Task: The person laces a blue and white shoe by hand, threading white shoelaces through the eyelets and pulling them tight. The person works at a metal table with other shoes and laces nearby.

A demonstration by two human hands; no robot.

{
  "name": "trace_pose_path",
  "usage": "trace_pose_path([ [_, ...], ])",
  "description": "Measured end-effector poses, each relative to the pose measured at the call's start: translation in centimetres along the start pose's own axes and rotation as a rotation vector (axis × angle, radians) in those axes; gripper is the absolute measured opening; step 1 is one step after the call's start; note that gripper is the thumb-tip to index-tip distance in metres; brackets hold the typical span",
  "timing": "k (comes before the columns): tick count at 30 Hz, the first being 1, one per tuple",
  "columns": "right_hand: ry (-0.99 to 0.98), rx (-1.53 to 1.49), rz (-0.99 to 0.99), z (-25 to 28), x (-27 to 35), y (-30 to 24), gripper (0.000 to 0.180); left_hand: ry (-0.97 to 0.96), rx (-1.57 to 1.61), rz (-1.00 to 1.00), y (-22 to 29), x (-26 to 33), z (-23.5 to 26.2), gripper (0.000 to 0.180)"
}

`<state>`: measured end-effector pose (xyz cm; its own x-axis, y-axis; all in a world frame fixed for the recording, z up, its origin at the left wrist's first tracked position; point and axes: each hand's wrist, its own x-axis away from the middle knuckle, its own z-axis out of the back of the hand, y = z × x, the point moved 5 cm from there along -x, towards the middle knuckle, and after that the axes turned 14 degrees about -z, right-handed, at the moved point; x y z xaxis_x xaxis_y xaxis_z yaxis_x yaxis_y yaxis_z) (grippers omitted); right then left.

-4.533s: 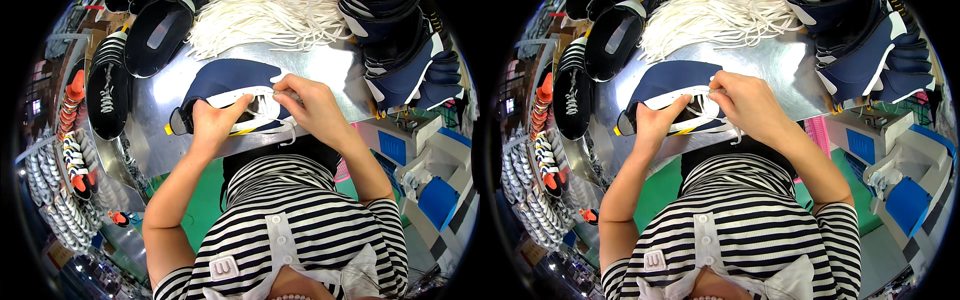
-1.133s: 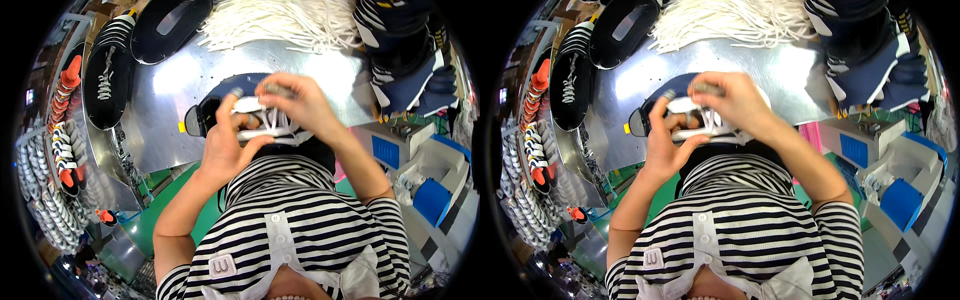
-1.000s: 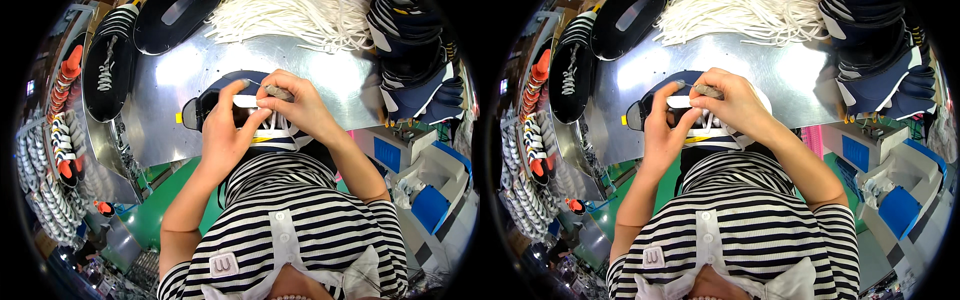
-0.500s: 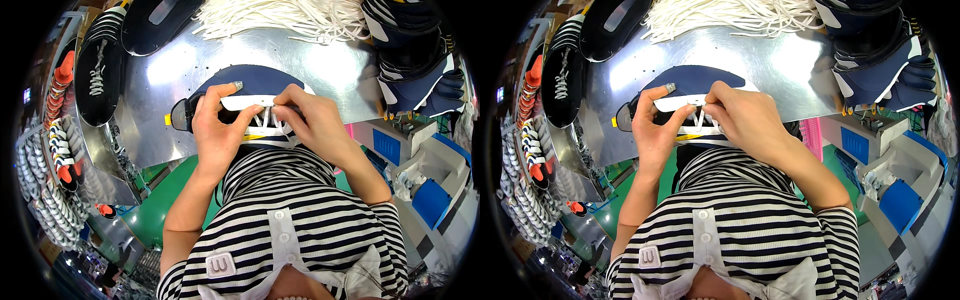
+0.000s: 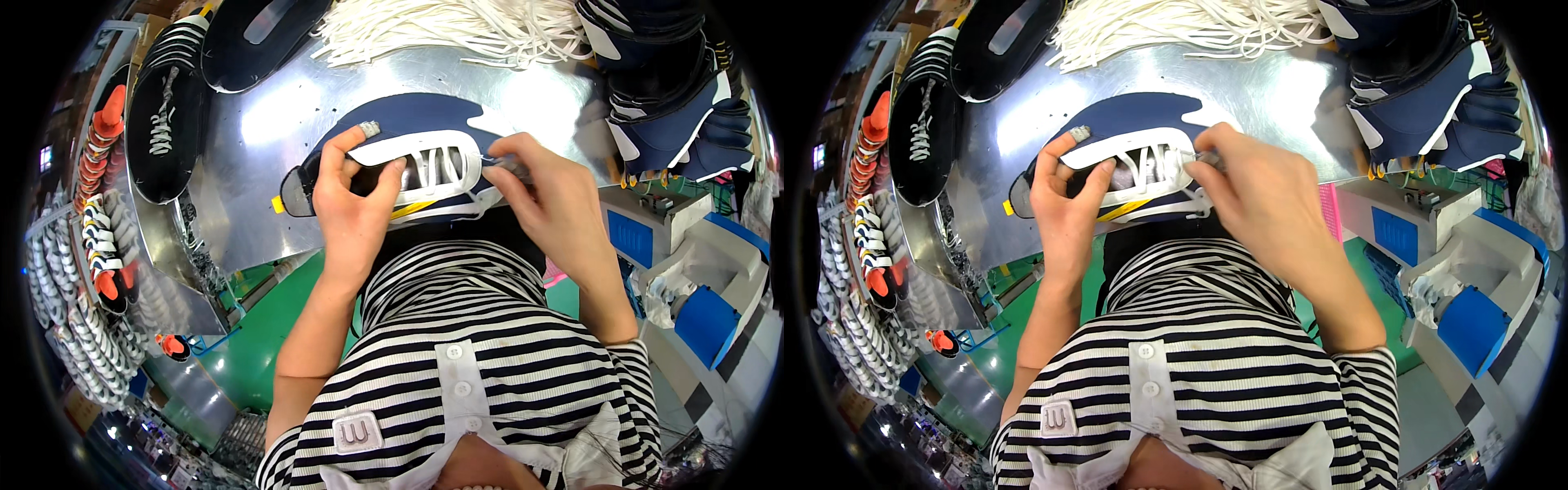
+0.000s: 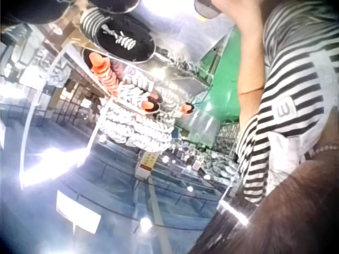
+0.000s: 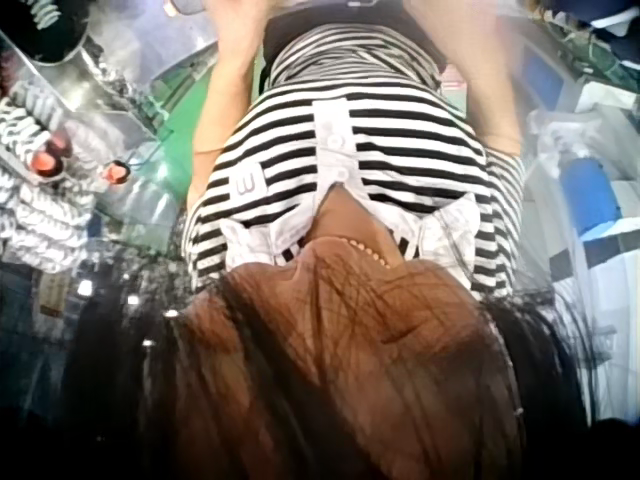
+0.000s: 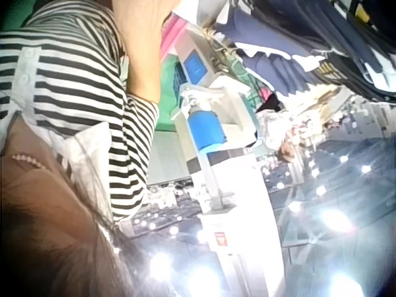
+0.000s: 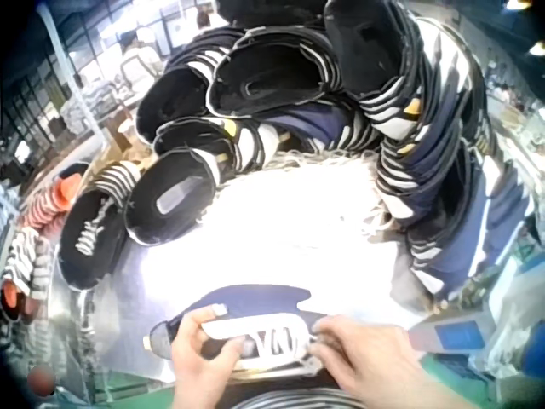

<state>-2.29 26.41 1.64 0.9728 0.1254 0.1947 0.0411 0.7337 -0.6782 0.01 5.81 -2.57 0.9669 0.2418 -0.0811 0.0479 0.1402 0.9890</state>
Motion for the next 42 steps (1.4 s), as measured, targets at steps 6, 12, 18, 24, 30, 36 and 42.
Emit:
trace_pose_path([
  [6, 0.134, -0.133, -0.015, -2.4, -1.8, 3.2, 0.022, -0.027, 0.277, 0.059, 0.1, -1.7, -0.5, 0.028],
  [12, -0.078, -0.127, -0.053, -1.6, 0.2, 3.6, 0.025, -0.435, -0.512, -0.262, 3.4, 0.0, 1.2, 0.057],
  [18, 0.113, -0.049, 0.168, -2.7, 0.7, 1.3, 0.017, -0.416, -0.867, -0.675, 3.9, 0.3, -2.3, 0.032],
  [24, -0.491, -0.142, 0.282, -6.2, 5.9, 3.7, 0.012, -0.299, -0.633, -0.623, 3.0, -1.5, -2.8, 0.019],
  [30, 0.224, -0.461, 0.107, -0.6, -0.3, 4.6, 0.022, -0.303, -0.566, -0.765, 4.6, -0.1, -2.8, 0.020],
  [36, -0.672, -1.182, -0.119, -3.3, -1.2, 1.7, 0.032, -0.231, -0.532, -0.888, 7.7, 0.6, -2.3, 0.022],
  [42, -1.183, -1.752, -0.207, -6.1, 3.2, -0.4, 0.023, -0.211, -0.509, -0.885, 7.5, 0.3, -2.0, 0.025],
])
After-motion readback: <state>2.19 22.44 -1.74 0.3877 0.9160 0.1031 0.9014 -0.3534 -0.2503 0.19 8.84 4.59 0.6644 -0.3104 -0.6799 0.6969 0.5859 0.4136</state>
